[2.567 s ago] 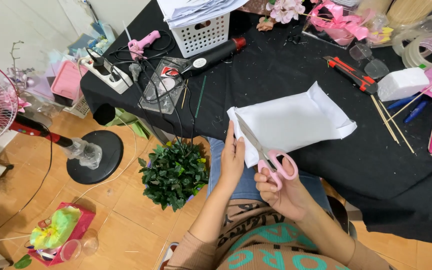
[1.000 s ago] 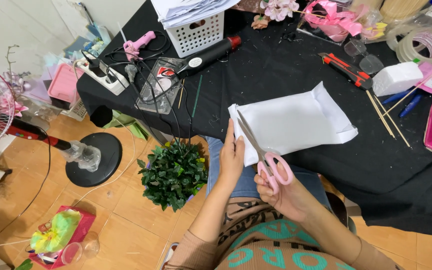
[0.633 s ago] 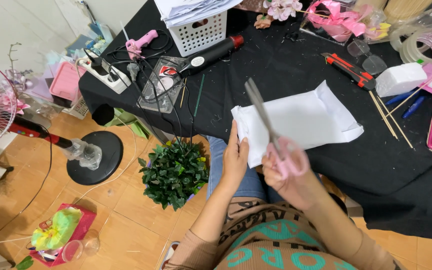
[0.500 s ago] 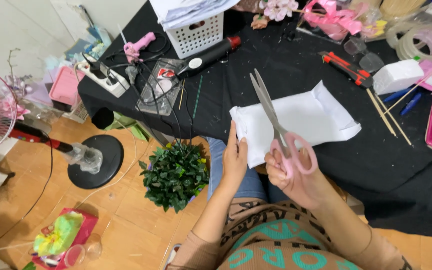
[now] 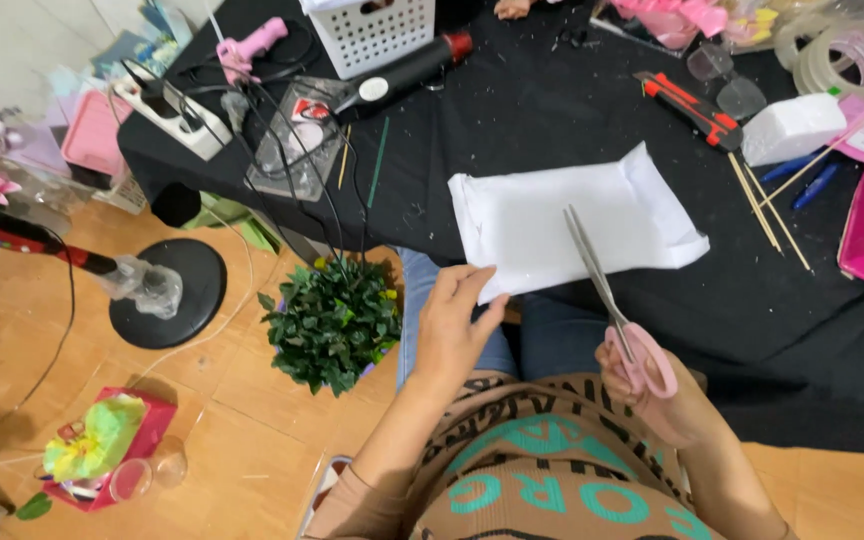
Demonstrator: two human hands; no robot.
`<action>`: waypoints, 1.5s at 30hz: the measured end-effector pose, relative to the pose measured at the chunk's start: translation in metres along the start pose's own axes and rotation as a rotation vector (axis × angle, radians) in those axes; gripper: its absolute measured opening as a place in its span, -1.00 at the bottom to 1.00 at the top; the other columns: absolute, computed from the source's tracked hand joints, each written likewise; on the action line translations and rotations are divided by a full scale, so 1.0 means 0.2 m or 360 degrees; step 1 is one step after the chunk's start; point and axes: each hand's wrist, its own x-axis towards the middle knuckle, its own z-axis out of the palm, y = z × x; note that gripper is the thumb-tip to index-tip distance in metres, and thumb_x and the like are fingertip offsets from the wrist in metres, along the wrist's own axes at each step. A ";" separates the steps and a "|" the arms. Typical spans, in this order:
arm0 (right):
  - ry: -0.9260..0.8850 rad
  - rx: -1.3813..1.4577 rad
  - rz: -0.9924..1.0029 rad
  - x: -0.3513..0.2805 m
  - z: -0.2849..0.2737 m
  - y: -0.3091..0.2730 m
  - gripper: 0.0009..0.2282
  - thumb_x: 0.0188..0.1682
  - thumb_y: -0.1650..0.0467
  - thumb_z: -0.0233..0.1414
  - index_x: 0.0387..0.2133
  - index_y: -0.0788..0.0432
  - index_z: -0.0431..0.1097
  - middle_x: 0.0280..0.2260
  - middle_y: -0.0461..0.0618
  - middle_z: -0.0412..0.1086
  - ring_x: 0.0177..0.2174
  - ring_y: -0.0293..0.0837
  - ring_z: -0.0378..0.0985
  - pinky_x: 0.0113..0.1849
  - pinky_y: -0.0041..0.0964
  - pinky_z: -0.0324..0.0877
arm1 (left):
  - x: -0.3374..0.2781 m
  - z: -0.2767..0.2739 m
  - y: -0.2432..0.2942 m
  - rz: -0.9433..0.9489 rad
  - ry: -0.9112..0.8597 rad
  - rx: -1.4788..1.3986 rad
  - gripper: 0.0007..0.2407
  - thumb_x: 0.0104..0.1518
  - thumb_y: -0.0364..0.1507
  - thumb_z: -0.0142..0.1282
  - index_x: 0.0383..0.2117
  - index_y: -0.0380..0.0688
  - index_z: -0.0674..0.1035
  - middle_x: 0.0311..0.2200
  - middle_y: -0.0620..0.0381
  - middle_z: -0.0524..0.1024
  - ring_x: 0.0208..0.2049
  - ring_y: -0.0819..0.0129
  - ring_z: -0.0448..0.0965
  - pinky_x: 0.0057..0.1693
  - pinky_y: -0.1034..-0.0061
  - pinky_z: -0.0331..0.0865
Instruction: The person sits cross-legged at a table and uses pink-handled scissors to cut a white sheet of paper. They trim the edges and cut out a series of diamond shapes, then place the finished piece into a white plastic basket.
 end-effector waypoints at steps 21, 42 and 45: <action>-0.0954 0.0341 0.0405 -0.12 0.00 0.15 -0.62 0.18 0.14 -0.28 -0.46 0.18 0.11 -0.46 -0.07 0.01 -0.53 -0.24 -0.06 -0.40 -0.28 -0.02 | -0.05 0.04 -0.10 0.0914 0.0205 0.0520 -0.81 0.20 -0.62 0.31 -0.10 -0.29 0.58 -0.22 -0.01 0.56 -0.21 0.22 0.65 -0.15 0.40 0.65; -0.1132 0.1045 0.0140 -0.08 -0.14 0.33 -0.47 -0.15 -0.08 0.21 -0.38 0.08 0.21 -0.34 -0.09 0.12 -0.48 -0.28 0.13 -0.35 -0.38 0.10 | 0.16 0.31 0.14 0.0509 0.0093 -0.0001 -0.86 0.22 -0.64 0.21 -0.12 -0.31 0.61 -0.23 0.02 0.53 -0.29 0.25 0.59 -0.11 0.44 0.56; -0.1043 0.1273 0.0172 -0.04 -0.25 0.42 -0.46 -0.16 -0.06 0.22 -0.34 0.13 0.26 -0.30 -0.05 0.15 -0.47 -0.26 0.18 -0.38 -0.38 0.19 | 0.21 0.31 0.14 0.0579 -0.0027 -0.0125 -0.90 0.22 -0.62 0.21 -0.18 -0.30 0.62 -0.32 0.00 0.57 -0.33 0.15 0.56 -0.17 0.29 0.43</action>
